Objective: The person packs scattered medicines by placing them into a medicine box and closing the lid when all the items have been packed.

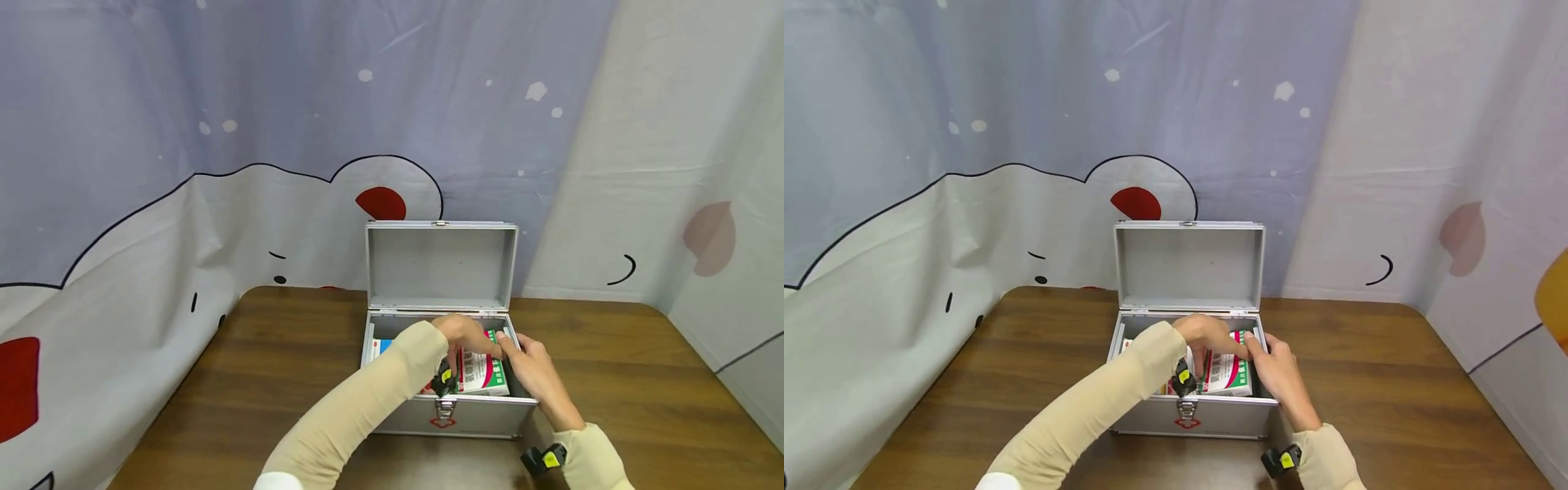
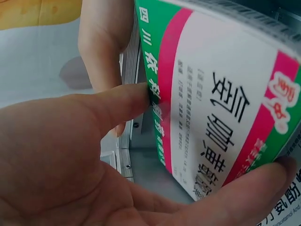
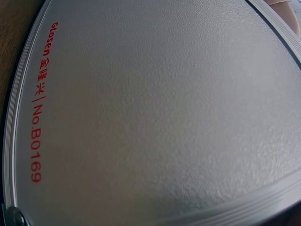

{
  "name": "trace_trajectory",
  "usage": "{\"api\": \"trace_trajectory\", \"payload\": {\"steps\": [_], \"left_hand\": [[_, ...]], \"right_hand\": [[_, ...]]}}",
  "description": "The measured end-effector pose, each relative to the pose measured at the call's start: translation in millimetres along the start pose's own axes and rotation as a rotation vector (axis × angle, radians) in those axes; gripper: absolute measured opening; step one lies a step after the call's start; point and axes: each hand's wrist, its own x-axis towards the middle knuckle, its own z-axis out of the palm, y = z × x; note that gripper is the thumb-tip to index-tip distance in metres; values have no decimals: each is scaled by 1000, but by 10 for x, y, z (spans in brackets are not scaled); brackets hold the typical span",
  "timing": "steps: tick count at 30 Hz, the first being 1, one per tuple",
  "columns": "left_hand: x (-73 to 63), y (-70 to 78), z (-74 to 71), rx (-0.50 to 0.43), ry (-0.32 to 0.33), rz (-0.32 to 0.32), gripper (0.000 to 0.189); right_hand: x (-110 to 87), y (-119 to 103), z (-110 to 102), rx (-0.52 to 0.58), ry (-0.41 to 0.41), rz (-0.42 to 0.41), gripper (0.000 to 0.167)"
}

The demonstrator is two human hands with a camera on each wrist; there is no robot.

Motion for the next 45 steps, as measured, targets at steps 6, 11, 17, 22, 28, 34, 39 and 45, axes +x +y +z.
{"api": "trace_trajectory", "payload": {"steps": [6, 11, 17, 22, 28, 34, 39, 45], "left_hand": [[-58, -38, -11, 37, 4, -19, 75], [-124, -128, -70, 76, 14, -11, 75], [-275, -249, -238, 95, 78, -12, 73], [-525, -399, -507, 49, 113, 59, 61], [-818, -711, -933, 63, 248, 63, 50], [-867, -1118, -1263, 82, 370, -45, 62], [-715, -1359, -1364, 20, 395, 81, 89], [-504, -1309, -1371, -179, 486, 380, 90]], "right_hand": [[-2, -11, 1, 1, -20, 11, 53], [-10, -27, -5, 5, -37, 25, 56], [-6, -20, -10, 15, -35, 43, 55], [-1, -33, -48, -1, -60, 46, 59], [42, -70, -210, -9, -202, 44, 74], [302, -192, -484, -1, -218, -14, 78], [584, -381, -715, 57, -206, -98, 80], [794, -615, -850, 99, -180, -188, 75]]}}
